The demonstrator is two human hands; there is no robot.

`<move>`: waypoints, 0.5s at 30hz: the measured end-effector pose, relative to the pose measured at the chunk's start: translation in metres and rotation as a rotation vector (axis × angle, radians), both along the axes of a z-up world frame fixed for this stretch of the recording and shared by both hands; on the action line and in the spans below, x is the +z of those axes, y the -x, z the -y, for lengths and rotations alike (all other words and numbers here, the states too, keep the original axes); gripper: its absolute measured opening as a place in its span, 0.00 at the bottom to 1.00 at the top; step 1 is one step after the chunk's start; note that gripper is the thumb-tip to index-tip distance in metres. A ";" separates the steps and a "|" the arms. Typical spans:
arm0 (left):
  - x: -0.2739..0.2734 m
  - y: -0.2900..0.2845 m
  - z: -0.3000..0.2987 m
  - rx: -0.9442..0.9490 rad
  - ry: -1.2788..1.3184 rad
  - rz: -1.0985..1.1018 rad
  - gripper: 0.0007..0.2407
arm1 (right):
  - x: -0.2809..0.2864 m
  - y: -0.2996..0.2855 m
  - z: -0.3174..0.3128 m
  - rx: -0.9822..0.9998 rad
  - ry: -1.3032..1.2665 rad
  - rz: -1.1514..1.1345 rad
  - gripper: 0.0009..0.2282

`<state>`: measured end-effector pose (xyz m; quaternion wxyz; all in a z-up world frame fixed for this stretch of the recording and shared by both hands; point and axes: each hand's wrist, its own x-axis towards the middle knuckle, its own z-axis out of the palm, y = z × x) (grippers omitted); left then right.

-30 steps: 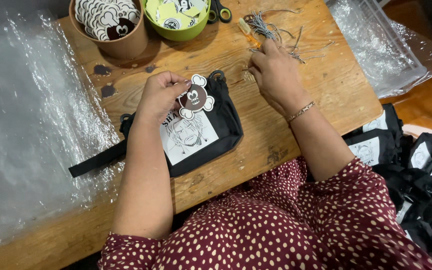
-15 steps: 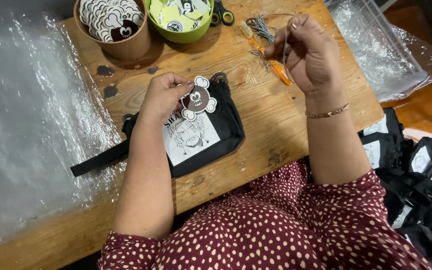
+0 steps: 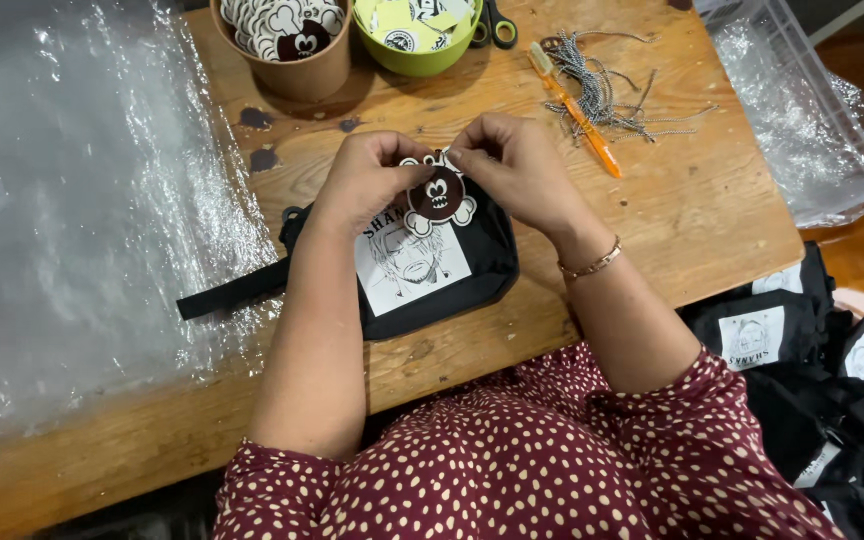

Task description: The person attaches a chain to a bear-shaped keychain and hangs it on a black drawstring bag. They then place a small sticker on the bag and wrap the entire item in a clear plastic sheet.

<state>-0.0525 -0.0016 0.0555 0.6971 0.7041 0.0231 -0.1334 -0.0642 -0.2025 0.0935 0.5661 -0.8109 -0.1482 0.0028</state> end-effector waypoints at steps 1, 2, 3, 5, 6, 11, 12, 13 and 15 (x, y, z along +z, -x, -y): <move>-0.003 -0.003 0.000 0.005 0.001 0.001 0.11 | -0.002 -0.001 -0.003 0.005 0.001 0.001 0.03; -0.006 -0.005 0.000 -0.002 -0.031 0.041 0.11 | -0.004 -0.003 -0.006 -0.031 0.068 0.023 0.03; -0.010 -0.007 0.001 -0.010 -0.063 0.081 0.10 | -0.006 -0.003 -0.008 -0.068 0.134 0.045 0.03; -0.012 -0.007 0.001 -0.019 -0.098 0.132 0.11 | -0.008 0.000 -0.015 -0.128 0.268 0.037 0.02; -0.012 -0.007 0.001 -0.031 -0.133 0.183 0.11 | -0.008 0.001 -0.018 -0.192 0.401 0.030 0.02; -0.021 -0.013 0.002 -0.012 -0.149 0.197 0.13 | -0.022 0.001 -0.019 -0.260 0.514 0.053 0.03; -0.023 -0.014 0.004 -0.012 -0.150 0.194 0.13 | -0.023 0.001 -0.019 -0.277 0.524 0.080 0.04; -0.022 -0.014 0.004 -0.010 -0.149 0.196 0.13 | -0.022 0.001 -0.020 -0.277 0.524 0.083 0.04; -0.020 -0.013 0.005 -0.019 -0.165 0.203 0.13 | -0.021 0.000 -0.020 -0.301 0.534 0.115 0.04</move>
